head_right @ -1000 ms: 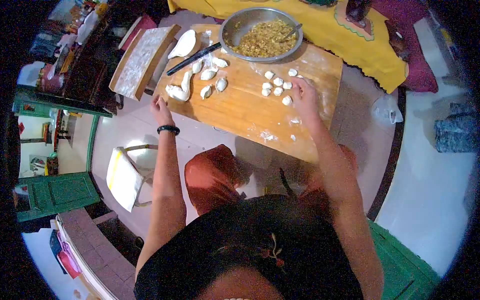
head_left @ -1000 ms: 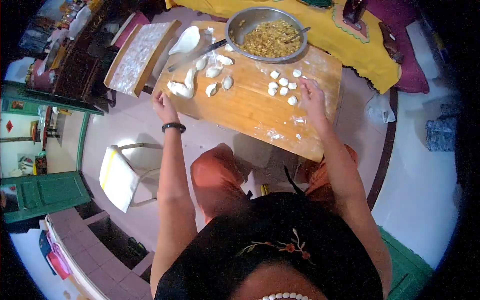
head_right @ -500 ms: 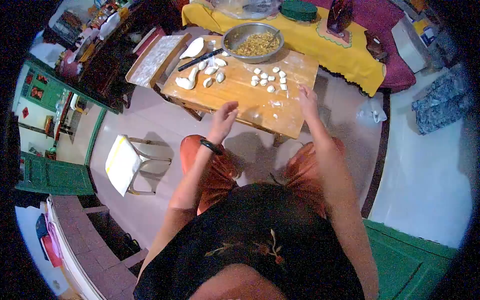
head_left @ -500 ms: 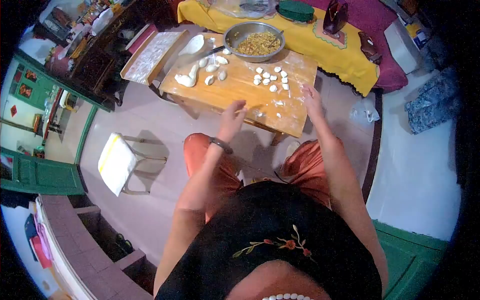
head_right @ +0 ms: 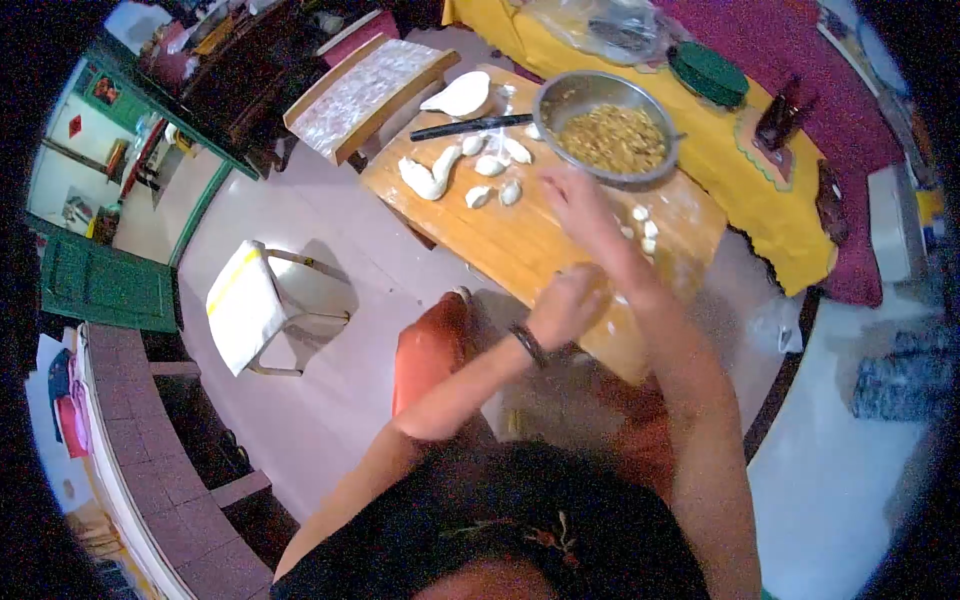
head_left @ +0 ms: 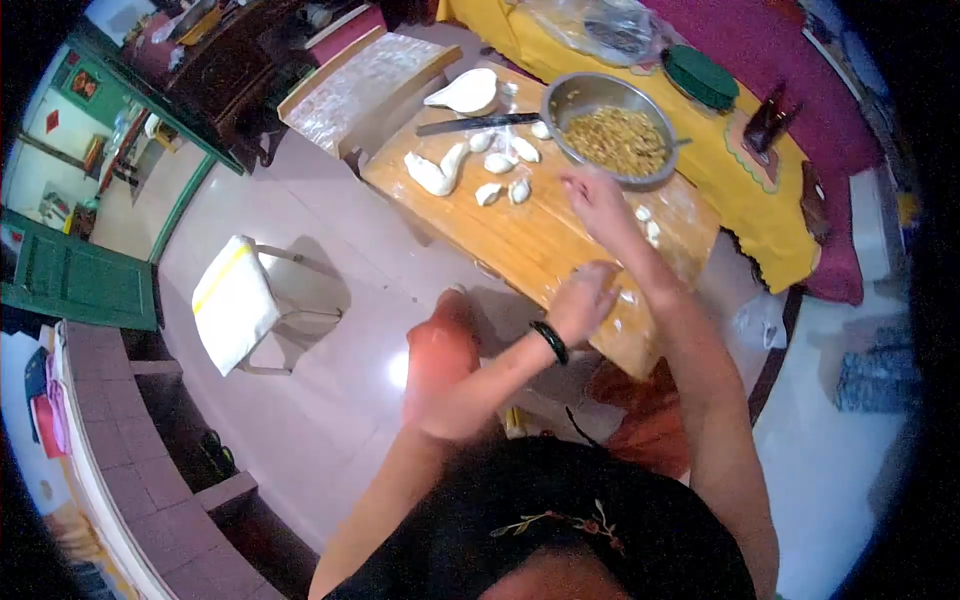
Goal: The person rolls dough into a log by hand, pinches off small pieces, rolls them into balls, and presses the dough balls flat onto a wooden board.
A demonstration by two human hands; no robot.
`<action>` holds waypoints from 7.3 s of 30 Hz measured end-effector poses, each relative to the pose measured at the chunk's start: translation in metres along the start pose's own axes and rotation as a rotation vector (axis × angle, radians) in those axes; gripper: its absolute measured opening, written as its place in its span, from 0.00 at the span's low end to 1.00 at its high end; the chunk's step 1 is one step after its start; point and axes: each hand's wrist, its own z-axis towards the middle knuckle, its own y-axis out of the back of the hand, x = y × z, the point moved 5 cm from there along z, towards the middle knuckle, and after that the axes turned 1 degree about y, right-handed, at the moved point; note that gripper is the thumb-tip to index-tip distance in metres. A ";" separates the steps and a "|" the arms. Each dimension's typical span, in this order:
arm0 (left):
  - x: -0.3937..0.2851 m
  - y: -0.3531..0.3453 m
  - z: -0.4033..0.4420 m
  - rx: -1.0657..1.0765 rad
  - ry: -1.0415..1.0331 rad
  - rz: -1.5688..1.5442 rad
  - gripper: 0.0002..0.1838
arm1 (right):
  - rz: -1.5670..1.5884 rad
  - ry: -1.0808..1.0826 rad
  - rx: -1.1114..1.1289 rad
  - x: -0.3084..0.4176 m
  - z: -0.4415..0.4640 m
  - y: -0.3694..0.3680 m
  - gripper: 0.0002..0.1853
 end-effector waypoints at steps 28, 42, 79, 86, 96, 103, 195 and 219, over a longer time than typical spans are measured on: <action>0.044 0.045 0.026 0.199 0.042 0.287 0.15 | -0.123 0.119 0.183 0.002 0.209 -0.030 0.14; 0.045 0.012 0.043 -0.042 0.008 0.163 0.22 | 0.143 -0.348 -0.012 -0.118 -0.034 0.102 0.21; 0.051 -0.054 0.061 0.468 -0.288 0.716 0.36 | -0.716 -0.149 0.122 -0.137 -0.117 0.028 0.39; 0.072 -0.009 0.058 0.279 -0.168 0.879 0.38 | -0.804 -0.071 0.234 -0.119 -0.071 -0.003 0.39; 0.053 -0.058 0.053 0.527 -0.379 0.798 0.41 | -0.630 -0.175 0.122 -0.135 -0.132 0.024 0.38; 0.076 0.008 0.063 0.287 -0.172 0.902 0.42 | -0.671 -0.025 0.174 -0.114 -0.064 -0.009 0.37; 0.070 -0.023 0.046 0.416 -0.215 0.903 0.45 | -0.702 -0.086 0.224 -0.114 -0.108 -0.006 0.37; 0.069 -0.020 0.055 0.244 -0.012 0.541 0.57 | 0.083 -0.192 -0.410 -0.156 -0.124 0.023 0.28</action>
